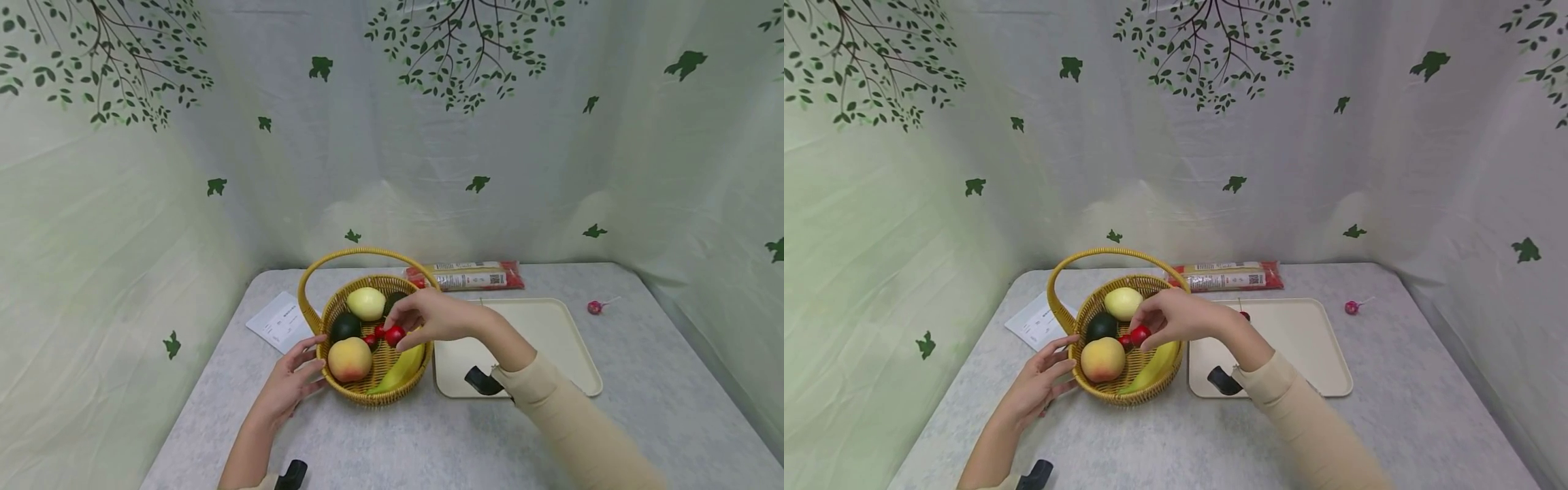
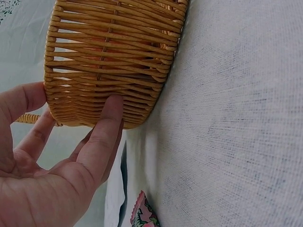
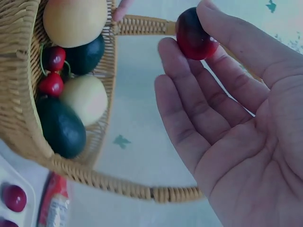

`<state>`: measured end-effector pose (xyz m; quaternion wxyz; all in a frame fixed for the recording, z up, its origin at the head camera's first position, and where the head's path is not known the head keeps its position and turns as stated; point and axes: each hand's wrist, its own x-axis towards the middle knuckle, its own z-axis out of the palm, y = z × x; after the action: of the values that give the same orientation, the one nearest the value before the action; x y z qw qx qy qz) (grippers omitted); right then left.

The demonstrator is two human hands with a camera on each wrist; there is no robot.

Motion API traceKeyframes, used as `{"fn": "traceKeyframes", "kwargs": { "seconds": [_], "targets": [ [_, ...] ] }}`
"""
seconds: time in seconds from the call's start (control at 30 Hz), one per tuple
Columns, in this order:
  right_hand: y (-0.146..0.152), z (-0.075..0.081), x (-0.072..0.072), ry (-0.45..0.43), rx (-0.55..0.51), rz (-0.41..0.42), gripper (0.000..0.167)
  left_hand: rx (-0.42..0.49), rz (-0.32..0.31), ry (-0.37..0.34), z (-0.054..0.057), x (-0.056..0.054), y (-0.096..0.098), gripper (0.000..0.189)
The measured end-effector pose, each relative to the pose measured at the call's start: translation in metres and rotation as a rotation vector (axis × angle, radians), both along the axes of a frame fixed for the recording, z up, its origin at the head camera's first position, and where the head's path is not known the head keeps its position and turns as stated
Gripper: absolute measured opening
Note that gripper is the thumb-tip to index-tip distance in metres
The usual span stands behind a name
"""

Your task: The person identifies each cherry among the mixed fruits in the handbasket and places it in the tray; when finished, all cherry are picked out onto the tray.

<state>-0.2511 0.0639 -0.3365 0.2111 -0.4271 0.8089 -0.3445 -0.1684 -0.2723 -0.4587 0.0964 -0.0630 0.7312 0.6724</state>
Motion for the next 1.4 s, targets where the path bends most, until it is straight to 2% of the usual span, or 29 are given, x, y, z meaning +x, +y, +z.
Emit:
{"fn": "traceKeyframes", "kwargs": {
  "seconds": [0.13,0.3,0.53,0.67,0.87,0.97,1.23,1.4],
  "targets": [
    [0.016,0.004,0.005,0.033,-0.034,-0.031,0.030,0.002,-0.002,0.000,0.001,-0.001,0.001,0.054],
    [0.036,0.007,0.008,0.016,-0.062,-0.079,0.030,0.000,-0.004,-0.001,0.000,0.000,0.001,0.054],
    [0.061,0.009,0.006,0.016,-0.107,-0.161,0.032,-0.001,0.008,-0.001,-0.001,0.000,0.000,0.055],
    [0.077,0.004,0.004,0.008,-0.146,-0.209,0.032,0.001,0.008,-0.001,-0.001,-0.001,0.000,0.055],
    [0.102,-0.008,-0.001,0.037,-0.197,-0.257,0.033,0.001,0.004,-0.002,-0.001,-0.001,0.000,0.054],
    [0.113,-0.016,-0.004,0.054,-0.183,-0.280,0.032,0.000,0.006,-0.004,-0.001,-0.001,0.000,0.054],
    [0.141,-0.037,-0.019,0.053,-0.091,-0.413,0.036,-0.004,0.009,-0.008,-0.001,0.000,0.001,0.054],
    [0.159,-0.057,-0.033,0.075,-0.009,-0.501,0.035,-0.003,0.009,-0.006,-0.001,-0.001,0.001,0.054]
  ]
}}
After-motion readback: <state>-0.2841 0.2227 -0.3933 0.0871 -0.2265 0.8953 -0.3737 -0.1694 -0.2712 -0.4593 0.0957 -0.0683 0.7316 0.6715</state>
